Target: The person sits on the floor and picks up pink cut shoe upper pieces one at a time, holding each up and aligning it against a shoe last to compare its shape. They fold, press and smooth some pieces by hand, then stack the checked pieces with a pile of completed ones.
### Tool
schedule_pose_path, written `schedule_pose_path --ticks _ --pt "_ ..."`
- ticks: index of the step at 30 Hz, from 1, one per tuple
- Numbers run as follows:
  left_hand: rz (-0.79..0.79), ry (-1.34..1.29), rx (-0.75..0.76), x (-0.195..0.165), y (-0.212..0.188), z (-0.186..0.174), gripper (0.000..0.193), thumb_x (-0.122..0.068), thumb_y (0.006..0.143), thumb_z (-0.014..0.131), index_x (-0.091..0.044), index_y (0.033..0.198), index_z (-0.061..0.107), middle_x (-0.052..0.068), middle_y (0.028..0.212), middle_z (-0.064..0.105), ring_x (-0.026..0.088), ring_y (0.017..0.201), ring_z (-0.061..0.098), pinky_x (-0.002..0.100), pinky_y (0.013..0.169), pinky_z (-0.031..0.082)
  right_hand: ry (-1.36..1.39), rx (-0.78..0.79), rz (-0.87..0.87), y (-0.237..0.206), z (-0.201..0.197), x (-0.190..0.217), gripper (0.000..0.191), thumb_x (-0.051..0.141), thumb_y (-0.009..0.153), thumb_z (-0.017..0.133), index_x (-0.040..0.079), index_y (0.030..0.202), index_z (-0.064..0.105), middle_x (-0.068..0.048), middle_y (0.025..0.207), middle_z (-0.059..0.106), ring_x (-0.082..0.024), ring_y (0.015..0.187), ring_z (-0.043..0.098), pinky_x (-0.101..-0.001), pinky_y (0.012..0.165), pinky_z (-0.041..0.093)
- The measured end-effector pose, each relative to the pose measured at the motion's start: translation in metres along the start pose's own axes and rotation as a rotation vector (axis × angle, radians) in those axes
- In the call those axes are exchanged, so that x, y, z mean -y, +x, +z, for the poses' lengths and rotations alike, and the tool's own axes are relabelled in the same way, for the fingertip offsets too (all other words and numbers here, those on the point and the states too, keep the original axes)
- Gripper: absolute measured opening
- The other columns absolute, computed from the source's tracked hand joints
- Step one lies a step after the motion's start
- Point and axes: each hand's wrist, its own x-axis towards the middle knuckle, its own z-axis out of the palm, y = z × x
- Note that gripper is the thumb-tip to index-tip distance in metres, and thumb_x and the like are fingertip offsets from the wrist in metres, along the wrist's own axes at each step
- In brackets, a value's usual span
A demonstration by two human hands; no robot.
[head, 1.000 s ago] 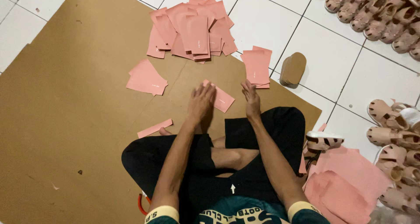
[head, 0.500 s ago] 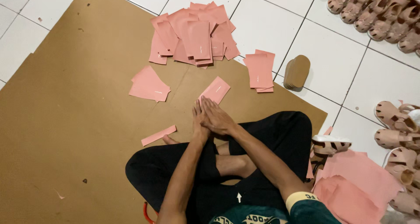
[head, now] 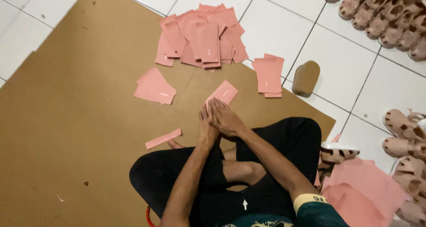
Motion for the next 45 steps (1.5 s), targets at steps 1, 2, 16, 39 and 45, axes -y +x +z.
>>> schedule_pose_path --ticks 1,2,16,39,45 --pt "-0.004 0.007 0.009 0.000 -0.002 -0.001 0.075 -0.035 0.098 0.056 -0.004 0.161 0.029 0.021 0.169 0.016 0.045 0.152 0.019 0.058 0.118 0.028 -0.012 0.027 0.020 -0.005 0.002 -0.002 0.090 0.060 0.104 0.038 -0.010 0.159 0.023 -0.029 0.166 0.022 -0.040 0.158 0.020 -0.0457 0.129 0.013" --pt "0.017 0.032 0.072 0.000 -0.002 -0.002 0.075 -0.034 0.098 0.056 -0.004 0.161 0.027 0.021 0.169 0.014 0.046 0.152 0.018 0.058 0.118 0.028 -0.030 0.041 0.032 -0.006 0.003 -0.006 0.092 0.062 0.102 0.040 -0.010 0.158 0.024 -0.028 0.166 0.023 -0.039 0.157 0.020 -0.0453 0.128 0.013" --pt "-0.031 0.046 0.012 0.001 0.004 0.013 0.080 -0.050 0.105 0.047 0.000 0.162 0.022 0.020 0.171 0.013 0.041 0.152 0.026 0.054 0.118 0.033 0.008 -0.108 0.266 0.059 -0.045 -0.051 0.097 0.062 0.100 0.042 -0.009 0.158 0.013 -0.026 0.167 0.014 -0.036 0.156 0.014 -0.0444 0.126 0.010" --pt "-0.025 -0.456 -0.215 0.011 -0.002 -0.020 0.069 -0.027 0.093 0.062 0.008 0.149 0.039 0.027 0.157 0.038 0.046 0.145 0.036 0.055 0.116 0.036 0.133 -0.326 0.593 0.031 -0.066 -0.042 0.041 0.028 0.083 0.082 0.002 0.111 0.066 -0.017 0.122 0.063 -0.029 0.108 0.064 -0.0418 0.094 0.054" --pt "-0.436 -0.960 0.021 -0.020 -0.037 -0.040 0.046 -0.040 0.106 0.054 0.001 0.119 0.070 0.024 0.118 0.075 0.036 0.108 0.073 0.042 0.096 0.056 1.309 -0.561 0.697 -0.034 -0.054 -0.040 0.025 0.011 0.091 0.076 0.001 0.114 0.072 -0.012 0.098 0.069 -0.022 0.081 0.062 -0.0330 0.072 0.053"
